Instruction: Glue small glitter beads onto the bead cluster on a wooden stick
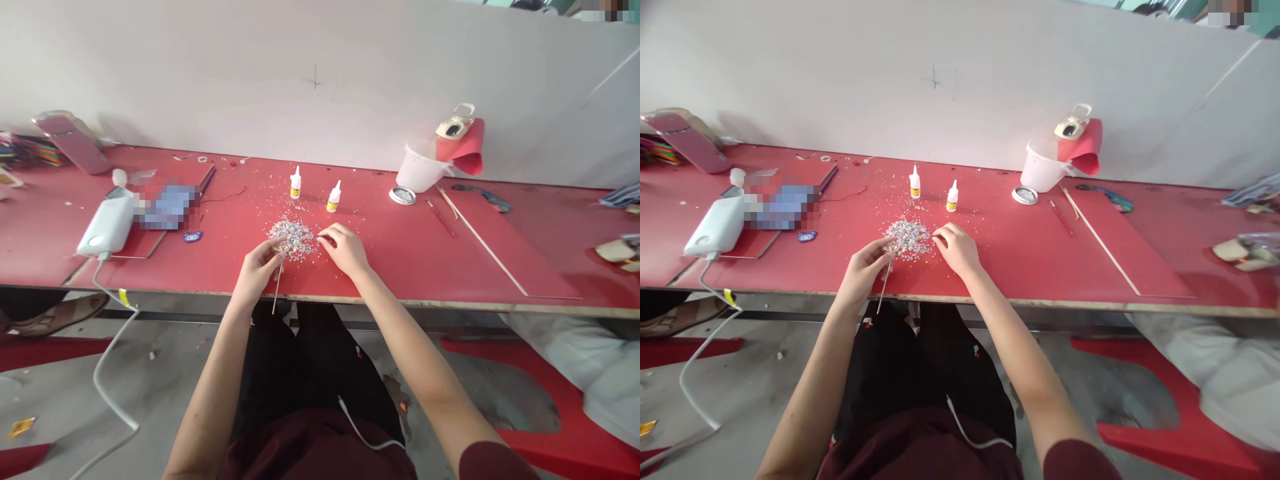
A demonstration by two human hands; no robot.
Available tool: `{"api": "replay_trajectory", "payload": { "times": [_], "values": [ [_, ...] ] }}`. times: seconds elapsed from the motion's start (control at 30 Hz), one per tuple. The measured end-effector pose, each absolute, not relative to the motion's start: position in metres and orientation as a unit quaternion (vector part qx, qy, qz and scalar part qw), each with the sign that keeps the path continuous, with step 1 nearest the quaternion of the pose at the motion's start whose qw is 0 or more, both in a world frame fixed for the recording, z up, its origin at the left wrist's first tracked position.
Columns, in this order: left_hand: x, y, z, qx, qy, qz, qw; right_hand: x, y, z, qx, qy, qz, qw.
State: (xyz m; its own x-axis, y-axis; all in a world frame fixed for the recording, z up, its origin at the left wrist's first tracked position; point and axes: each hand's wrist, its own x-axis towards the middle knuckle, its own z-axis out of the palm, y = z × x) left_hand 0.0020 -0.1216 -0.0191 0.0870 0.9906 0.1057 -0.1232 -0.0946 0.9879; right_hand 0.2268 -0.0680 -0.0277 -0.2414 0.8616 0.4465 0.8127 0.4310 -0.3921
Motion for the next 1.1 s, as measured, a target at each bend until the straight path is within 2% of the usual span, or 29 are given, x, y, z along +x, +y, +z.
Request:
{"api": "replay_trajectory", "payload": {
  "times": [0.1, 0.2, 0.37, 0.53, 1.1],
  "values": [
    [0.0021, -0.1214, -0.0192, 0.515, 0.419, 0.53, 0.528, 0.2271, -0.0675, -0.0284, -0.574, -0.759, 0.015, 0.306],
    [0.0023, -0.1212, -0.0196, 0.516, 0.42, 0.532, 0.524, 0.2262, -0.0679, -0.0281, -0.551, -0.782, 0.032, 0.288],
    [0.0026, -0.1221, -0.0182, 0.515, 0.422, 0.529, 0.526, 0.2253, -0.0687, -0.0275, -0.508, -0.792, 0.04, 0.338],
    [0.002, -0.1216, -0.0189, 0.519, 0.418, 0.529, 0.526, 0.2263, -0.0667, -0.0294, -0.545, -0.781, 0.022, 0.304],
    [0.0028, -0.1224, -0.0176, 0.513, 0.423, 0.529, 0.527, 0.2263, -0.0645, -0.0283, -0.549, -0.782, 0.026, 0.292]
  ]
}}
